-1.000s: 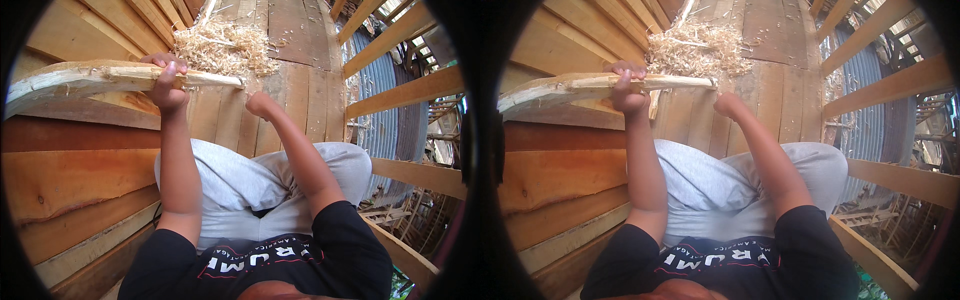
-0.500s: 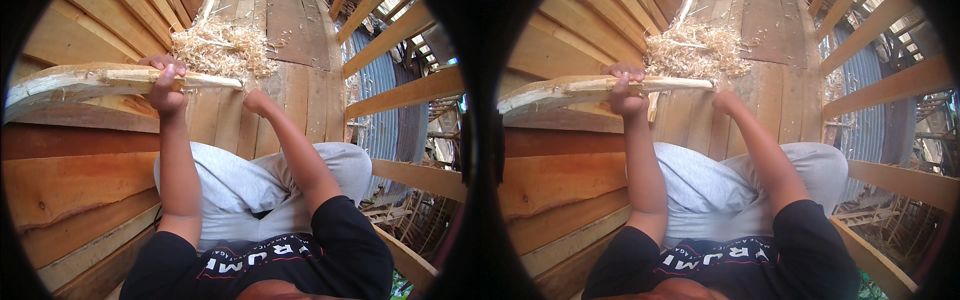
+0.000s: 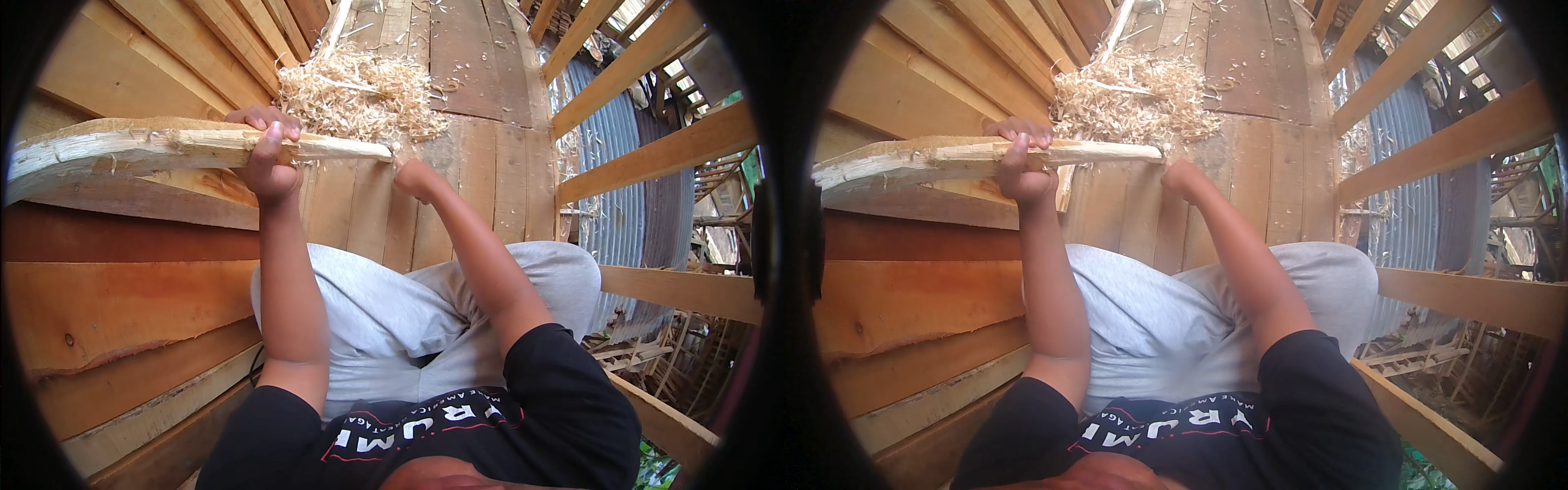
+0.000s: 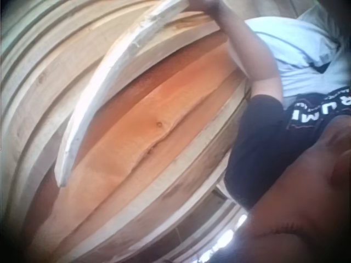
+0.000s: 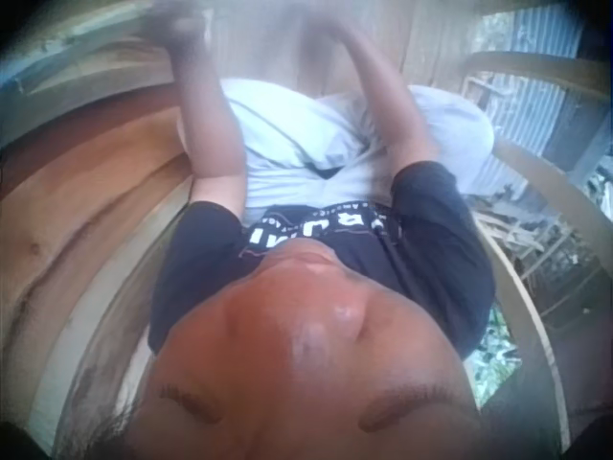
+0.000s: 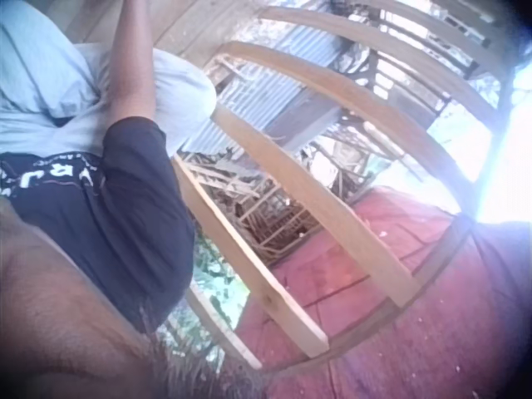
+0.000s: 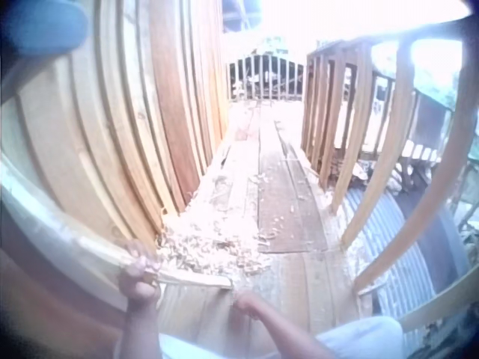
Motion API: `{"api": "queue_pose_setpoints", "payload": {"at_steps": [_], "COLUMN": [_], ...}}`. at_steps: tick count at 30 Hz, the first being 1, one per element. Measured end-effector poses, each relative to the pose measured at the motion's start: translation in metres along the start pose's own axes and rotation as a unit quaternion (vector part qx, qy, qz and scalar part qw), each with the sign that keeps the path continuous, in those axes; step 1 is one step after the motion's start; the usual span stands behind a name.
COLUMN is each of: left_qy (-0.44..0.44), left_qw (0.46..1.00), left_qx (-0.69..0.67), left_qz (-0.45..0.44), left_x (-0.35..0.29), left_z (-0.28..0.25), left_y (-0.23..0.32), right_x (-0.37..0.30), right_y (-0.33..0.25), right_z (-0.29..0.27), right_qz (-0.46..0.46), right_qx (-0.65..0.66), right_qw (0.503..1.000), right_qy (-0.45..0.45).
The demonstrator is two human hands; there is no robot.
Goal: The person carves a long piece of wood using a knife, removing bark and shaping the surface. Wood shavings accumulate on the floor as the person continues to shave and smooth the wood.
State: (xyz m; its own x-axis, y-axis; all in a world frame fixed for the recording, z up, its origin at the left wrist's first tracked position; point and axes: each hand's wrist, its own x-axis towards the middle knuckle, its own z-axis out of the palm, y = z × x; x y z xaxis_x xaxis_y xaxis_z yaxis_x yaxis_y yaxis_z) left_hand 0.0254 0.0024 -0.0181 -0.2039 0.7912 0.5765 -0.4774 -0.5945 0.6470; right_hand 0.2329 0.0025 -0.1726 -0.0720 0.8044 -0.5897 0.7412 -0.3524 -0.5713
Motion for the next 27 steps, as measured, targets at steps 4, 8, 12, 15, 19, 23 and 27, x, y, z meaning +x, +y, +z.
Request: {"api": "queue_pose_setpoints", "payload": {"at_steps": [4, 8, 12, 15, 19, 23, 27], "left_qy": [0.007, 0.005, 0.017, 0.016, 0.013, 0.020, 0.038], "left_qw": [1.000, 1.000, 1.000, 1.000, 1.000, 0.999, 0.999], "left_qx": [0.005, -0.001, 0.005, 0.010, -0.014, -0.034, 0.001], "left_qz": [-0.009, -0.010, 0.003, 0.014, 0.005, -0.008, -0.003], "left_x": [-0.003, -0.001, -0.002, -0.001, 0.001, 0.002, 0.002], "left_z": [-0.005, -0.008, 0.011, 0.016, 0.006, -0.006, -0.002], "left_y": [0.002, 0.002, 0.001, -0.001, 0.002, -0.002, 0.003], "right_x": [-0.029, -0.034, -0.004, 0.005, -0.021, -0.035, -0.026], "right_y": [0.010, 0.001, 0.002, 0.003, 0.003, 0.003, -0.015], "right_z": [-0.007, -0.011, -0.013, -0.011, -0.007, -0.009, -0.008], "right_qz": [0.069, 0.064, 0.041, 0.037, 0.059, 0.071, 0.047], "right_qx": [0.025, -0.002, 0.000, 0.036, 0.074, 0.034, -0.043], "right_qw": [0.995, 0.995, 0.998, 0.998, 0.995, 0.996, 0.997], "right_qy": [-0.065, -0.070, -0.049, -0.023, -0.036, -0.032, -0.032]}}
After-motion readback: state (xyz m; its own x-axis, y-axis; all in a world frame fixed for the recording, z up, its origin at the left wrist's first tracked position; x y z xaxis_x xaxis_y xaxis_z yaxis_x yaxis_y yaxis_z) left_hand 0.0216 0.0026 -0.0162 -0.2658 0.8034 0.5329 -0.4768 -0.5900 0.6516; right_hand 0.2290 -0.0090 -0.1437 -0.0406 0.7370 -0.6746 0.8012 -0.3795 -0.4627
